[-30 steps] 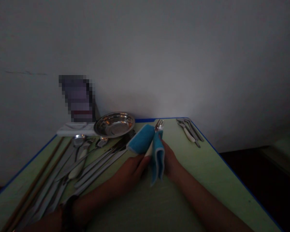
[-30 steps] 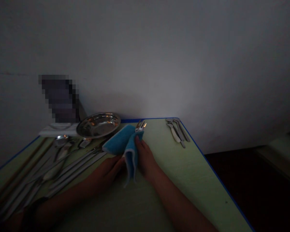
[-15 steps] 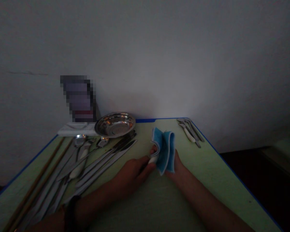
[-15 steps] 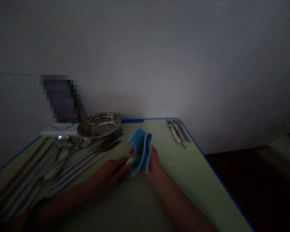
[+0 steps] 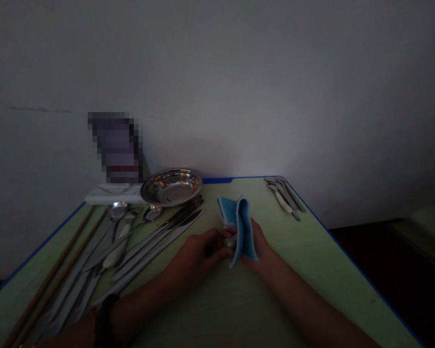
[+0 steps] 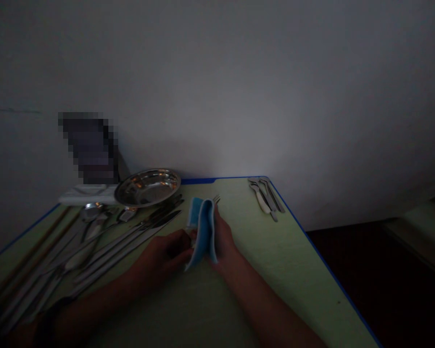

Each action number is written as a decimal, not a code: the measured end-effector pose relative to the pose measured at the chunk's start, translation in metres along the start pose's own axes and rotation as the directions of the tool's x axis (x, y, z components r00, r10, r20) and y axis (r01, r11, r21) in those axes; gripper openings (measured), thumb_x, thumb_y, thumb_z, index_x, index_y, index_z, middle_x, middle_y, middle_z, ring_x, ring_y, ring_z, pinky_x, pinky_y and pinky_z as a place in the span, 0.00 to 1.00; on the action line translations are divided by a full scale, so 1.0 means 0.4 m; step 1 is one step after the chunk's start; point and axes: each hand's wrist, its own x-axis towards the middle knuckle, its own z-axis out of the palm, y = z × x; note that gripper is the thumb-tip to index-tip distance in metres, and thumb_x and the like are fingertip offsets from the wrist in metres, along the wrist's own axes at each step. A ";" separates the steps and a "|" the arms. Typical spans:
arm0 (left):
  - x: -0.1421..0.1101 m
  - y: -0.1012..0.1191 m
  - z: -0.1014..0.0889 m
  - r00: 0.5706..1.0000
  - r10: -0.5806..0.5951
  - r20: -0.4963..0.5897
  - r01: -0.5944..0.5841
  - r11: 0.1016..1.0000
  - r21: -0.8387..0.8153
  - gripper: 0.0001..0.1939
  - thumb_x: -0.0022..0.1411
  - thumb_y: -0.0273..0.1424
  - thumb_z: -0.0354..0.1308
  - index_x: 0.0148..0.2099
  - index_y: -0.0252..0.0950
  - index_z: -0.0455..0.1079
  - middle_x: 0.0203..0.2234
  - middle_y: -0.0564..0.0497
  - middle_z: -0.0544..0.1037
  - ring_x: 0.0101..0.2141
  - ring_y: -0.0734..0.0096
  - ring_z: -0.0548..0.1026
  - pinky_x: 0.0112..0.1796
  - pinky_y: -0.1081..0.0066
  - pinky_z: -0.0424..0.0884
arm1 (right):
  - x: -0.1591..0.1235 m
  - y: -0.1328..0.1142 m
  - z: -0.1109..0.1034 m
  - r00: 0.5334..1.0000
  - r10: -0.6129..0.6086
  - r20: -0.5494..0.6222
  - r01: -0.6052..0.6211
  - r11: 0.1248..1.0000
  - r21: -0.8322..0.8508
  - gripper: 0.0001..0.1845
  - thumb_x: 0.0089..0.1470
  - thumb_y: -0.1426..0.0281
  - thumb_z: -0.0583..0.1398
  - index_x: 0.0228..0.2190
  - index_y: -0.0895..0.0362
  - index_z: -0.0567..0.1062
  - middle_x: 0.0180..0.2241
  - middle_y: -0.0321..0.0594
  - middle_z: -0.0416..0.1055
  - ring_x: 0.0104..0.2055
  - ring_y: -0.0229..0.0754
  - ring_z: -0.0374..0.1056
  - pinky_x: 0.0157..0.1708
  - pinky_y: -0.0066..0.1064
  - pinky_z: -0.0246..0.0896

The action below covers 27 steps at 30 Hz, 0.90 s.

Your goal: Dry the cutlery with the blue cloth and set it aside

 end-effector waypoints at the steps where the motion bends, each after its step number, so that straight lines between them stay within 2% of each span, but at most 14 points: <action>1: 0.000 0.002 -0.003 1.000 0.003 -0.003 -0.003 1.000 -0.030 0.12 0.57 0.38 0.53 0.26 0.36 0.61 0.19 0.58 0.64 0.22 0.74 0.62 0.24 0.74 0.56 | -0.001 -0.007 -0.004 0.999 0.006 -0.036 -0.006 1.000 -0.009 0.27 0.46 0.43 0.50 0.16 0.54 0.62 0.13 0.33 0.58 0.18 0.36 0.57 0.20 0.29 0.56; 3: 0.000 0.006 -0.010 1.000 -0.002 -0.027 0.000 0.995 -0.102 0.12 0.61 0.38 0.48 0.30 0.37 0.63 0.21 0.57 0.66 0.24 0.74 0.64 0.25 0.75 0.59 | -0.005 -0.029 -0.015 0.994 0.045 -0.104 -0.051 0.997 -0.055 0.23 0.44 0.48 0.56 0.20 0.56 0.68 0.16 0.34 0.63 0.20 0.36 0.60 0.22 0.29 0.57; 5: 0.000 0.007 -0.015 0.998 -0.025 -0.063 0.013 0.984 -0.176 0.13 0.64 0.39 0.42 0.36 0.37 0.62 0.24 0.55 0.67 0.25 0.73 0.65 0.26 0.75 0.62 | -0.011 -0.054 -0.028 0.994 0.094 -0.046 -0.102 0.971 -0.217 0.22 0.43 0.50 0.58 0.21 0.58 0.70 0.18 0.35 0.65 0.21 0.36 0.61 0.23 0.29 0.58; 7: 0.000 0.006 -0.019 0.994 -0.047 -0.098 0.023 0.972 -0.233 0.14 0.65 0.39 0.37 0.41 0.37 0.59 0.27 0.54 0.67 0.27 0.72 0.67 0.26 0.74 0.64 | -0.018 -0.073 -0.039 0.992 0.105 0.076 -0.067 0.917 -0.393 0.22 0.46 0.50 0.57 0.23 0.58 0.71 0.19 0.34 0.65 0.20 0.35 0.60 0.22 0.27 0.55; 8: 0.000 0.005 -0.020 0.992 -0.054 -0.117 0.023 0.968 -0.250 0.15 0.65 0.39 0.36 0.43 0.37 0.58 0.29 0.53 0.68 0.28 0.71 0.68 0.27 0.74 0.66 | -0.021 -0.079 -0.043 0.984 0.105 0.146 -0.019 0.867 -0.498 0.22 0.47 0.51 0.56 0.23 0.58 0.71 0.18 0.33 0.64 0.20 0.34 0.58 0.21 0.27 0.53; 10: 0.001 0.002 -0.022 0.986 -0.060 -0.155 0.018 0.964 -0.265 0.16 0.64 0.40 0.37 0.48 0.38 0.56 0.33 0.51 0.69 0.31 0.69 0.69 0.30 0.72 0.67 | -0.026 -0.083 -0.049 0.952 0.087 0.293 0.146 0.712 -0.687 0.21 0.51 0.52 0.54 0.22 0.58 0.70 0.17 0.31 0.61 0.19 0.33 0.55 0.20 0.26 0.49; 13: 0.003 -0.001 -0.025 0.980 -0.033 -0.196 -0.004 0.983 -0.186 0.17 0.63 0.40 0.43 0.51 0.39 0.60 0.36 0.51 0.71 0.36 0.67 0.70 0.36 0.70 0.67 | -0.026 -0.078 -0.051 0.880 0.027 0.474 0.410 0.461 -0.787 0.21 0.55 0.56 0.51 0.20 0.57 0.67 0.17 0.31 0.59 0.20 0.32 0.53 0.21 0.26 0.47; 16: 0.007 -0.005 -0.024 0.977 0.003 -0.212 -0.020 0.997 -0.081 0.15 0.63 0.39 0.45 0.45 0.38 0.68 0.38 0.51 0.74 0.40 0.65 0.70 0.41 0.69 0.66 | -0.025 -0.072 -0.051 0.849 -0.003 0.528 0.501 0.320 -0.804 0.20 0.56 0.58 0.50 0.21 0.57 0.68 0.18 0.31 0.60 0.21 0.33 0.55 0.21 0.26 0.47; 19: 0.009 -0.007 -0.020 0.978 0.007 -0.208 -0.020 0.998 -0.061 0.15 0.63 0.37 0.46 0.45 0.38 0.70 0.39 0.51 0.76 0.41 0.64 0.71 0.43 0.68 0.65 | -0.025 -0.074 -0.054 0.842 -0.028 0.539 0.531 0.222 -0.818 0.20 0.56 0.57 0.50 0.23 0.57 0.70 0.19 0.33 0.63 0.21 0.33 0.57 0.22 0.26 0.48; 22: 0.006 -0.002 -0.015 0.976 0.014 -0.219 -0.026 0.998 -0.051 0.16 0.63 0.36 0.46 0.46 0.38 0.70 0.38 0.50 0.77 0.39 0.64 0.72 0.42 0.68 0.65 | -0.030 -0.091 -0.062 0.842 -0.016 0.540 0.534 0.178 -0.827 0.19 0.55 0.57 0.52 0.25 0.57 0.72 0.21 0.34 0.66 0.23 0.35 0.60 0.24 0.27 0.49; 25: -0.001 0.002 -0.012 0.964 0.006 -0.267 -0.021 0.998 -0.053 0.15 0.63 0.36 0.46 0.45 0.37 0.70 0.35 0.51 0.76 0.35 0.66 0.72 0.38 0.70 0.66 | -0.038 -0.120 -0.075 0.853 0.087 0.515 0.483 0.244 -0.841 0.18 0.53 0.56 0.53 0.26 0.57 0.72 0.22 0.34 0.66 0.24 0.35 0.60 0.24 0.26 0.51; 27: -0.005 0.002 -0.011 0.956 -0.013 -0.292 -0.005 0.998 -0.064 0.15 0.63 0.37 0.45 0.45 0.37 0.70 0.28 0.52 0.74 0.29 0.69 0.70 0.32 0.72 0.66 | -0.044 -0.139 -0.088 0.865 0.159 0.475 0.413 0.310 -0.856 0.19 0.52 0.54 0.54 0.26 0.57 0.70 0.21 0.33 0.64 0.23 0.34 0.59 0.22 0.25 0.51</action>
